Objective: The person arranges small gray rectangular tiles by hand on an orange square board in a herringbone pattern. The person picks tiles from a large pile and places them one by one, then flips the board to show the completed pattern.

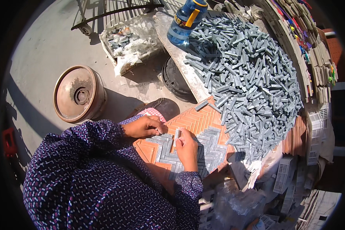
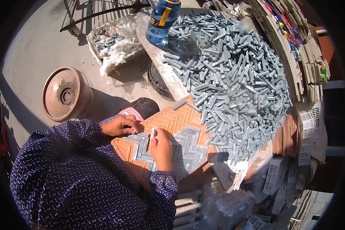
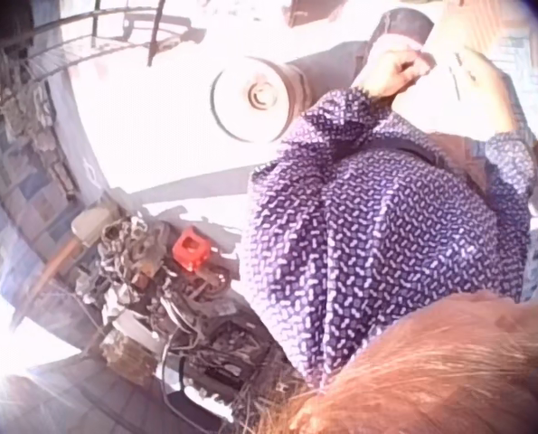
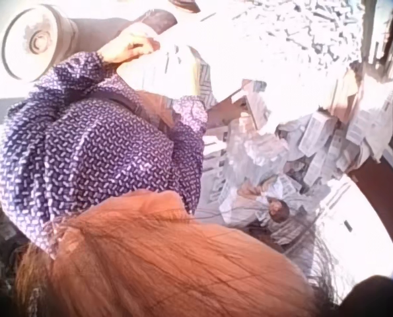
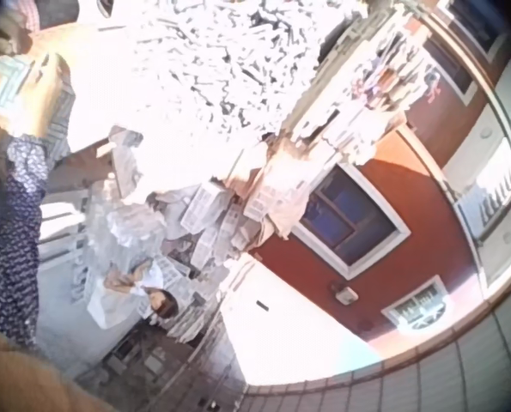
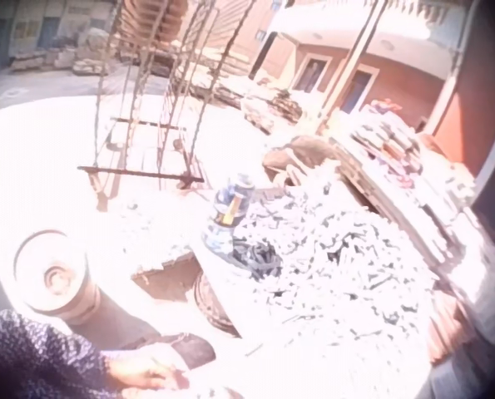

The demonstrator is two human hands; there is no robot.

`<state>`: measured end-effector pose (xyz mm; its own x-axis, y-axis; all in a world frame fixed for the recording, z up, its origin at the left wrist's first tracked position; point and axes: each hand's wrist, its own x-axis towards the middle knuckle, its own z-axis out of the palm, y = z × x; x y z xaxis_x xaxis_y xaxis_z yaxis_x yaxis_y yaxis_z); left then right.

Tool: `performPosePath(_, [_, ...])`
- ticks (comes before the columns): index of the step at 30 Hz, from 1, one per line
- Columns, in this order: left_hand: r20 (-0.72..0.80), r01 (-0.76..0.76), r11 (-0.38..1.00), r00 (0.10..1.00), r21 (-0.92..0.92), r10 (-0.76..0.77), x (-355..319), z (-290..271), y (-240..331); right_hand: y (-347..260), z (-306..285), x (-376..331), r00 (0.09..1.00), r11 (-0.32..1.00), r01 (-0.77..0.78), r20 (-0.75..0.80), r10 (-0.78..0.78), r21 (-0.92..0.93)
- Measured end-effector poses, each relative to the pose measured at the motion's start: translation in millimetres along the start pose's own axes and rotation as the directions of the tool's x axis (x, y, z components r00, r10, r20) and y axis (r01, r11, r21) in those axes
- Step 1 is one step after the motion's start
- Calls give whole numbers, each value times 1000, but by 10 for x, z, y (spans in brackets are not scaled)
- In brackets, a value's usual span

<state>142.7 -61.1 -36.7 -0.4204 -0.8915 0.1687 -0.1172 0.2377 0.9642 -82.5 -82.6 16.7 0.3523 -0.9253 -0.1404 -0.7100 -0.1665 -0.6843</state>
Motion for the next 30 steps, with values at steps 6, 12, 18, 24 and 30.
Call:
performPosePath(6, [3, 1, 1000, 1000, 23, -1, -2, 6, 4, 2, -41, 59, 997, 999, -31, 77, 29, 30])
performPosePath(12, [12, 10, 999, 1000, 43, -11, 14, 15, 8, 33, 0, 29, 998, 994, -8, 56, 3, 104])
performPosePath(18, [-6, -39, 998, 999, 54, 39, 54, 41, -13, 79, 30, 12, 999, 999, 26, 37, -28, 39])
performPosePath(24, [127, -51, 993, 991, 102, 37, 165, -74, 50, -26, -60, -114, 1000, 999, 20, -18, -19, 45])
performPosePath(30, [-52, -14, 986, 998, 169, 23, 552, -98, 138, -65, 46, -298, 997, 999, 45, -61, -46, -20])
